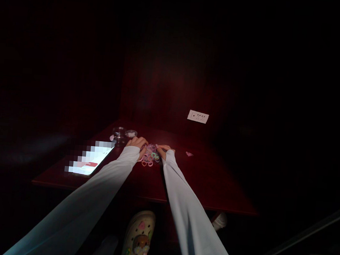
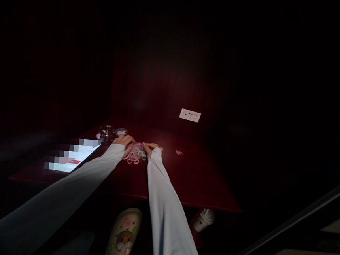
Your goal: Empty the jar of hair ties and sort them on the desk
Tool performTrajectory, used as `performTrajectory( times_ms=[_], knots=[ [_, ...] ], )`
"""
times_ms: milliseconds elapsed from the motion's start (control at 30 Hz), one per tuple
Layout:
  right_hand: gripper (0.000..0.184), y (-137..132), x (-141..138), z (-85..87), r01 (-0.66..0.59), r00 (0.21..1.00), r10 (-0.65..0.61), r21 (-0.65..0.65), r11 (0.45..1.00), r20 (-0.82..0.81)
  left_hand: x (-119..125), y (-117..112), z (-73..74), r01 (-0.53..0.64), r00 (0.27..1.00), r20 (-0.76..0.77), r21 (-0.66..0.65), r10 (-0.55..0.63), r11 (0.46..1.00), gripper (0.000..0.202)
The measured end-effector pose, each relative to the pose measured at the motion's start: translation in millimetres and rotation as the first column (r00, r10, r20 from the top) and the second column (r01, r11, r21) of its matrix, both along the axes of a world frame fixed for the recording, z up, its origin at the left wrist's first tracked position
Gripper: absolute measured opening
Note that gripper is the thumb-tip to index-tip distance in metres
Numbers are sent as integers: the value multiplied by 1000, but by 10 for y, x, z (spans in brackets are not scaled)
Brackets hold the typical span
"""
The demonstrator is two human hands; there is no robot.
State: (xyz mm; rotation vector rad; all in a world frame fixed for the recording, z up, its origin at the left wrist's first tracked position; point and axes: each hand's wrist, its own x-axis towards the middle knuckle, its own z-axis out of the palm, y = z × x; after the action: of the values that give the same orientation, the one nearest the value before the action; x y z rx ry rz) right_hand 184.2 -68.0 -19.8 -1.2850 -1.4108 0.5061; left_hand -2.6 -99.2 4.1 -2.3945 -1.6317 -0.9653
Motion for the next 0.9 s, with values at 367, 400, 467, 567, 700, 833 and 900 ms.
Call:
performTrajectory(
  times_ms=[367, 400, 467, 567, 700, 833, 900],
  knots=[
    [43, 44, 52, 18, -129, 972, 112, -71, 989, -205, -50, 156, -135, 29, 999, 23, 39, -30, 999, 20],
    [44, 38, 46, 23, -140, 967, 118, -81, 987, -225, -51, 161, -136, 27, 999, 25, 33, -28, 999, 20],
    [46, 23, 33, 33, -162, 955, 130, -100, 982, -265, -52, 158, -130, 26, 999, 28, 22, -26, 999, 20],
    [52, -1, 18, 48, -214, 931, 165, -120, 969, -326, -55, 121, -109, 38, 999, 36, 34, -40, 999, 20],
    [57, -18, 7, 62, -245, 914, 185, -125, 961, -362, -52, 52, -75, 45, 998, 29, 63, -47, 997, 22],
    [58, -20, 0, 72, -269, 902, 199, -138, 953, -383, -45, 14, -52, 42, 999, 21, 66, -43, 997, 23],
    [57, -22, 0, 76, -280, 896, 207, -138, 950, -393, -44, 6, -45, 45, 999, 22, 66, -46, 997, 23]
  ],
)
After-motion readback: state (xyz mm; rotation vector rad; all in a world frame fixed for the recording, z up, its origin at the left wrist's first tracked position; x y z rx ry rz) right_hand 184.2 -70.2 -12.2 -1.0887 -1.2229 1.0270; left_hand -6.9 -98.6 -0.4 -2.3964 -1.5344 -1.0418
